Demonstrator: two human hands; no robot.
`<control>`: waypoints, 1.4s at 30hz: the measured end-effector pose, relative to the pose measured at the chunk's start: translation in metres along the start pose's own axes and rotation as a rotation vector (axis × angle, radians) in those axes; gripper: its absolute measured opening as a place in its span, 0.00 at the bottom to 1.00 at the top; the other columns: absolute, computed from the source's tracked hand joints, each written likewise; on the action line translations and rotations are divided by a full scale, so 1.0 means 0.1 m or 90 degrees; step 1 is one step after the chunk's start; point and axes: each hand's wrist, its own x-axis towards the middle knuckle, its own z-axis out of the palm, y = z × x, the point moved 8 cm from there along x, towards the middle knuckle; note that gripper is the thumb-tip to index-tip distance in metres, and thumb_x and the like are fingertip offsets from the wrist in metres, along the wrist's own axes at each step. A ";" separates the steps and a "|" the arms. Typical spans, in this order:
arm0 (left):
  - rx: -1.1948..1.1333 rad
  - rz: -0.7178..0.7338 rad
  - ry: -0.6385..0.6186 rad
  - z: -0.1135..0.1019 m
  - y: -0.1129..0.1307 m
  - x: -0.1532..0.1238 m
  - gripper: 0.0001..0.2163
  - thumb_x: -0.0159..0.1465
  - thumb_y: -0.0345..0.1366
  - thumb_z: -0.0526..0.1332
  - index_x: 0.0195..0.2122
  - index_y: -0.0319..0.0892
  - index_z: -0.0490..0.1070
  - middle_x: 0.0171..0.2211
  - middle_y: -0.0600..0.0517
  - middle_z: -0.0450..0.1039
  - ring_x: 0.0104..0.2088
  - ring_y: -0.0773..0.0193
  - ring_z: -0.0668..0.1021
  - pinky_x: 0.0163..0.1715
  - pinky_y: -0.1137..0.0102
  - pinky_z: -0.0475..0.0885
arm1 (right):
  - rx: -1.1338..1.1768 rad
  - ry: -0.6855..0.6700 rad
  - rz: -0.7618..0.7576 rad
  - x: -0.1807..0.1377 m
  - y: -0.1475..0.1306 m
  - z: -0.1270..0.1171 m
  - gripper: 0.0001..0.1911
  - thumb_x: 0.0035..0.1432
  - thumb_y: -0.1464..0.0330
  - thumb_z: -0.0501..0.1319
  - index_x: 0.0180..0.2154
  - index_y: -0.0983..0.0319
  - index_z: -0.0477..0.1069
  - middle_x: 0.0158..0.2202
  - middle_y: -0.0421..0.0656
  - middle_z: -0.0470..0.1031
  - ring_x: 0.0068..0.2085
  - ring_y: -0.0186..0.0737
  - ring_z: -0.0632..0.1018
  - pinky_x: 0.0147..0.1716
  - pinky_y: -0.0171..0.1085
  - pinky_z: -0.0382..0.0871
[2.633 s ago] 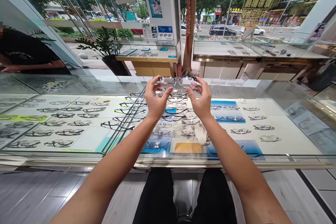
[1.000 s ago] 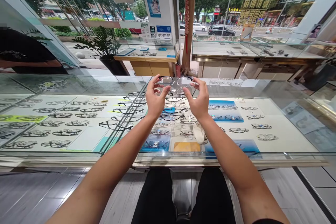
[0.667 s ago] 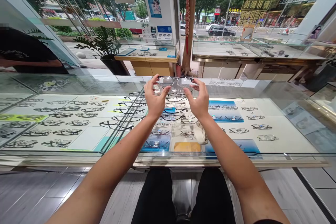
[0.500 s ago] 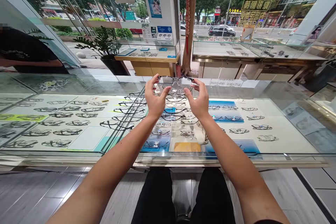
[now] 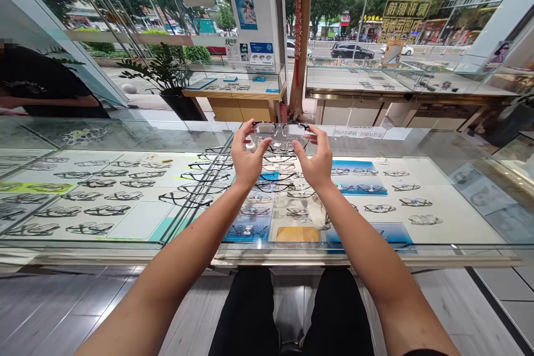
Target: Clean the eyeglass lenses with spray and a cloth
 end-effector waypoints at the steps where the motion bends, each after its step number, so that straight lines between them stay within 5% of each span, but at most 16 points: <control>1: -0.003 -0.005 0.000 0.00 -0.01 0.00 0.32 0.65 0.61 0.74 0.65 0.53 0.77 0.59 0.42 0.80 0.59 0.47 0.82 0.56 0.54 0.77 | -0.001 0.001 0.000 0.00 -0.01 0.00 0.27 0.72 0.48 0.68 0.64 0.52 0.71 0.60 0.51 0.80 0.54 0.53 0.84 0.55 0.58 0.83; 20: 0.028 0.040 0.016 -0.03 0.04 0.01 0.33 0.65 0.62 0.74 0.65 0.52 0.77 0.59 0.42 0.80 0.58 0.48 0.81 0.55 0.55 0.77 | -0.019 -0.020 0.030 0.00 0.08 0.03 0.28 0.71 0.47 0.66 0.64 0.54 0.71 0.60 0.52 0.80 0.56 0.54 0.83 0.55 0.57 0.82; 35: -0.054 -0.013 -0.045 0.07 -0.12 0.03 0.36 0.63 0.59 0.77 0.69 0.55 0.73 0.68 0.42 0.77 0.65 0.44 0.81 0.65 0.48 0.76 | -0.106 -0.003 -0.115 0.00 -0.15 -0.05 0.28 0.75 0.51 0.64 0.70 0.49 0.67 0.62 0.50 0.79 0.63 0.58 0.78 0.59 0.62 0.79; 42: -0.038 -0.035 -0.024 0.04 -0.12 0.02 0.33 0.63 0.60 0.77 0.66 0.55 0.76 0.62 0.43 0.80 0.61 0.46 0.82 0.59 0.51 0.78 | -0.097 -0.001 -0.075 0.02 -0.09 -0.04 0.26 0.74 0.48 0.65 0.64 0.54 0.72 0.56 0.50 0.81 0.54 0.54 0.81 0.54 0.57 0.79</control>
